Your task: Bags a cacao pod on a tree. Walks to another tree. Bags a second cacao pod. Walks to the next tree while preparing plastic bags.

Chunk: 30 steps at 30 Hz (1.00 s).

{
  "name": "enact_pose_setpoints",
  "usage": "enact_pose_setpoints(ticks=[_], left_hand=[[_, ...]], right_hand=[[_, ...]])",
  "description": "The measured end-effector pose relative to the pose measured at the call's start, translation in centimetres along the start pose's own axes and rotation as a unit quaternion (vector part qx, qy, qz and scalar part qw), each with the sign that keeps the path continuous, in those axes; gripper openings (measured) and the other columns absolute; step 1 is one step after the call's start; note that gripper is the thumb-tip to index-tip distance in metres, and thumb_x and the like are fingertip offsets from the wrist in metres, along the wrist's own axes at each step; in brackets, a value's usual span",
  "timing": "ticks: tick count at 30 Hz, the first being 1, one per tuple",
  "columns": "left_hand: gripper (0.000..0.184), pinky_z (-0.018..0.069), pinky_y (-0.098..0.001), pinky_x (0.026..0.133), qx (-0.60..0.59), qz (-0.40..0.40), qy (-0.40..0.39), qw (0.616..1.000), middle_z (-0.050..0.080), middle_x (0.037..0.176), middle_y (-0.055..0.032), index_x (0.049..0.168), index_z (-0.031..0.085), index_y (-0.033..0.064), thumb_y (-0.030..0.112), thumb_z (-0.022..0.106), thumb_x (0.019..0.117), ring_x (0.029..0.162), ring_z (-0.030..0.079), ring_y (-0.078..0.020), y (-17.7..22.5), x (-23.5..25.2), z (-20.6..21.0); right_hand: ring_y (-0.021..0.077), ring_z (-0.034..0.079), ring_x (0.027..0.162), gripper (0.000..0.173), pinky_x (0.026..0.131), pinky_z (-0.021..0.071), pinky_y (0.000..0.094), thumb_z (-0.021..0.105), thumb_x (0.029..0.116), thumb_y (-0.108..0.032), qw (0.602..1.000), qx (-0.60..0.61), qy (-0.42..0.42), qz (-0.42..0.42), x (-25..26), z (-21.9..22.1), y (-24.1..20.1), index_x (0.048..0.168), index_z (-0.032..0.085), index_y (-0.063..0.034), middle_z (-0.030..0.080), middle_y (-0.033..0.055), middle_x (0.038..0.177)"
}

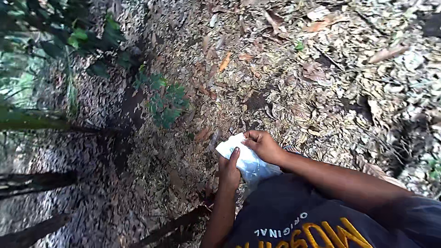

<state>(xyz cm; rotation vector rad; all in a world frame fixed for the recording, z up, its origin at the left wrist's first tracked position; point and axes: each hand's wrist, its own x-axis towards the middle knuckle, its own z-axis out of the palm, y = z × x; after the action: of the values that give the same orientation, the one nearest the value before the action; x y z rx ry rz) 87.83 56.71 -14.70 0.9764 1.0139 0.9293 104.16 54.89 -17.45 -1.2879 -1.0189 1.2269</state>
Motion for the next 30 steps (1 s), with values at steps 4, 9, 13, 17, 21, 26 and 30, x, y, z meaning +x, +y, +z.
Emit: enact_pose_setpoints(ticks=[4,9,13,17,21,26,30], left_hand=[[0.035,0.0602,-0.0447,0.092,0.026,0.04,0.095,0.994,0.069,0.111,-0.0197,0.131,0.05,-0.0072,0.005,0.06,0.1,0.101,0.071,-0.0259,0.2,1.0,3.6],[0.035,0.0609,-0.0415,0.091,0.035,0.043,0.166,0.985,0.069,0.107,-0.0183,0.129,0.052,-0.0075,0.006,0.063,0.0989,0.098,0.071,-0.0231,0.8,1.3,6.9],[0.035,0.0612,-0.0418,0.09,0.017,0.043,0.221,0.974,0.071,0.107,-0.0166,0.127,0.054,-0.0064,0.008,0.065,0.0975,0.098,0.072,-0.0222,2.3,-0.1,7.3],[0.055,0.0614,-0.0476,0.089,-0.048,0.103,0.268,0.957,0.069,0.109,-0.0201,0.131,0.047,-0.0057,-0.002,0.076,0.0842,0.098,0.071,-0.0277,2.7,-1.7,6.1],[0.06,0.0616,-0.0464,0.089,-0.079,0.124,0.303,0.941,0.069,0.109,-0.0183,0.133,0.045,-0.0052,-0.003,0.077,0.0815,0.098,0.071,-0.0262,3.6,-3.0,3.8],[0.046,0.062,-0.0435,0.086,-0.08,0.149,0.359,0.918,0.071,0.104,-0.0167,0.127,0.051,-0.0056,-0.001,0.072,0.0866,0.095,0.072,-0.0237,4.6,-5.1,-0.7],[0.035,0.0617,-0.0395,0.087,-0.073,0.184,0.399,0.895,0.072,0.1,-0.0119,0.12,0.055,-0.0039,-0.004,0.069,0.0873,0.093,0.072,-0.0187,5.1,-7.2,-4.9]], right_hand=[[0.0098,0.065,0.082,0.027,0.08,0.0551,0.0318,0.053,0.1066,-0.025,0.998,-0.008,-0.062,-0.01,2.4,-3.3,-1.1,0.108,0.07,-0.0045,0.069,0.004,0.09],[0.0128,0.068,0.095,0.053,0.087,0.0594,0.0345,0.074,0.0944,-0.03,0.983,-0.039,-0.142,-0.106,4.3,-6.1,-3.4,0.143,0.059,-0.0157,0.069,0.005,0.119],[0.0073,0.069,0.091,0.024,0.088,0.059,0.0304,0.063,0.103,-0.025,0.955,-0.056,-0.204,-0.207,6.1,-5.9,-4.8,0.115,0.076,-0.0098,0.075,0.0018,0.102],[0.0031,0.069,0.079,0.025,0.077,0.0599,0.0264,0.059,0.1053,-0.027,0.958,-0.034,-0.228,-0.17,6.7,-3.6,-5.5,0.108,0.076,-0.0092,0.075,-0.0014,0.091],[0.0053,0.066,0.063,0.026,0.062,0.0596,0.0264,0.06,0.1046,-0.027,0.96,-0.023,-0.227,-0.163,7.2,-0.7,-5.7,0.1,0.076,-0.0069,0.072,-0.0013,0.076],[0.0043,0.065,0.061,0.026,0.061,0.0587,0.0251,0.061,0.104,-0.026,0.958,-0.051,-0.228,-0.165,8.6,3.2,-7.3,0.097,0.076,-0.0064,0.071,-0.0017,0.073],[0.0075,0.066,0.07,0.02,0.068,0.0583,0.0286,0.064,0.1008,-0.024,0.933,-0.086,-0.312,-0.155,9.9,6.9,-8.6,0.106,0.072,-0.0067,0.071,0.0013,0.084]])
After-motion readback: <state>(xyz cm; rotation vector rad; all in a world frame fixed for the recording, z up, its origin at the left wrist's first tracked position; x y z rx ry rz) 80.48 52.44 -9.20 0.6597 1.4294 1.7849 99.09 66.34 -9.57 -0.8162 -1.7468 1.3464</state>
